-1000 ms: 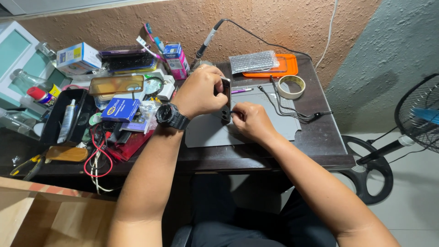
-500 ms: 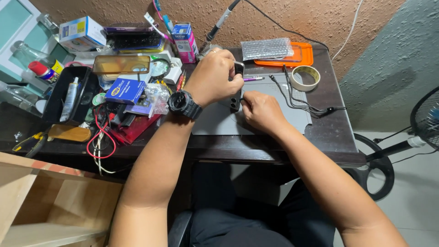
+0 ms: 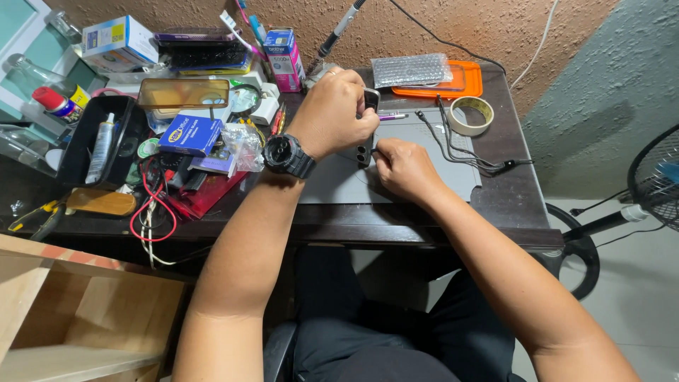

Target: Using a prying tool to carefully remove the back cover of a smartphone on a repair bench.

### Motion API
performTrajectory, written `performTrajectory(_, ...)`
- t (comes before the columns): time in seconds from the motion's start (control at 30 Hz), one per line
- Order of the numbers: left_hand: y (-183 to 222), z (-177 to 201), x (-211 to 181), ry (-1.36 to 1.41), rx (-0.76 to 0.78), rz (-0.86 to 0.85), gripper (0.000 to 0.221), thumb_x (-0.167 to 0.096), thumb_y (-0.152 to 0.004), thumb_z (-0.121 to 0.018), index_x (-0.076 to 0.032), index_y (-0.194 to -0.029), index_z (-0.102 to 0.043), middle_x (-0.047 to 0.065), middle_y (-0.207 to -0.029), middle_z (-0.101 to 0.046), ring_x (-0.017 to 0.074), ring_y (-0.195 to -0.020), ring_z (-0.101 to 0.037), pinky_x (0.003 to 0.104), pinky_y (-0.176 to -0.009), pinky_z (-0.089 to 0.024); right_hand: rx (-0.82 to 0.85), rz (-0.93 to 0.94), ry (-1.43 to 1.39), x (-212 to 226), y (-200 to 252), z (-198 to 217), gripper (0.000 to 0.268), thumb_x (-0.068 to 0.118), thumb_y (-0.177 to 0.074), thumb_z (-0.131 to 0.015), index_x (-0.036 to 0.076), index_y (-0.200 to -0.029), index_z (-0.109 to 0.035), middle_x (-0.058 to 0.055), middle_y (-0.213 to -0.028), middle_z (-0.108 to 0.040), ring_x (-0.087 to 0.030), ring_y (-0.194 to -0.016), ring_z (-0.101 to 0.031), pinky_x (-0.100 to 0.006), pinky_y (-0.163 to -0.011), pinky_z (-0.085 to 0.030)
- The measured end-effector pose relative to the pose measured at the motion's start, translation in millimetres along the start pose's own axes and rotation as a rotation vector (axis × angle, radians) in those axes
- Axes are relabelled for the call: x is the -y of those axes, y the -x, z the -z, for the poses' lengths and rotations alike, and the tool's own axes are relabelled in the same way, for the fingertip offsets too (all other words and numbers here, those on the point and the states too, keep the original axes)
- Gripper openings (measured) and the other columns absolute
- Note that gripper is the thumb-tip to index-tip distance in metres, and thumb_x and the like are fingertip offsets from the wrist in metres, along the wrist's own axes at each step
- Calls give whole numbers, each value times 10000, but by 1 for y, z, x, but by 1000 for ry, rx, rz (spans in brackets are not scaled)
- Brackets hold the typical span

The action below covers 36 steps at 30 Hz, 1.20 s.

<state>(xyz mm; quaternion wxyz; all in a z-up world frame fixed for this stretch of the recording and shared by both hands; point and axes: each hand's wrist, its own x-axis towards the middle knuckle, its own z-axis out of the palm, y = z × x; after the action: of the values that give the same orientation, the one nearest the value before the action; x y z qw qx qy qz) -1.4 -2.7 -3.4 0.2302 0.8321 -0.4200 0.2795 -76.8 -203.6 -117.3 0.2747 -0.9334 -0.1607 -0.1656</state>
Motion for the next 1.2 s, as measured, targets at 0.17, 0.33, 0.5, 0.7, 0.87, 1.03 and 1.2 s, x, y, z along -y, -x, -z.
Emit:
performTrajectory(0.17,0,0,-2,3,5,20,263,-202,-815,-683,-55,-618,-590,80,-802,-664,339,-867,-608,472,-807,-537,-1,-4,10,-1,1,-1,250,232,-1063,-610,97,-871,-525,-139,-811,-676,-461,-752,-612,-569,-705,-448)
performTrajectory(0.33,1,0,-4,-8,9,32,265,-210,-822,-702,-66,-631,-588,92,-818,-677,337,-865,-604,471,-806,-535,-6,-12,2,1,3,-1,258,203,-1051,-610,98,-843,-500,-116,-773,-658,-424,-722,-587,-548,-690,-440)
performTrajectory(0.5,2,2,-4,7,13,23,232,-198,-781,-689,-65,-626,-581,79,-799,-658,338,-870,-604,459,-798,-536,15,-15,29,-4,2,-7,269,233,-1095,-606,91,-876,-537,-157,-817,-705,-483,-761,-631,-589,-712,-456)
performTrajectory(0.7,7,-4,9,-20,49,60,169,-271,-727,-789,-121,-674,-732,119,-1037,-802,389,-1096,-754,507,-973,-630,-66,4,17,3,2,3,182,204,-1022,-706,101,-873,-687,-171,-726,-656,-483,-794,-767,-530,-679,-619)
performTrajectory(0.87,10,-2,6,-3,60,67,112,-242,-703,-747,-133,-676,-746,102,-1067,-816,369,-1113,-758,478,-987,-627,-158,52,12,1,3,3,154,196,-1034,-701,132,-894,-701,-132,-727,-647,-437,-784,-766,-487,-665,-624)
performTrajectory(1.03,11,8,-1,-2,78,37,126,-226,-689,-755,-107,-729,-766,128,-1114,-823,390,-1163,-758,489,-1016,-623,-378,96,-85,-3,0,10,101,184,-1081,-739,175,-984,-765,-76,-764,-637,-361,-820,-768,-426,-680,-611)
performTrajectory(1.2,11,16,-3,-27,110,1,164,-244,-705,-797,-100,-778,-769,124,-1181,-822,370,-1229,-755,474,-1065,-620,-396,95,-303,-3,1,16,67,149,-1041,-846,191,-1047,-897,-53,-790,-706,-225,-762,-764,-332,-701,-613)
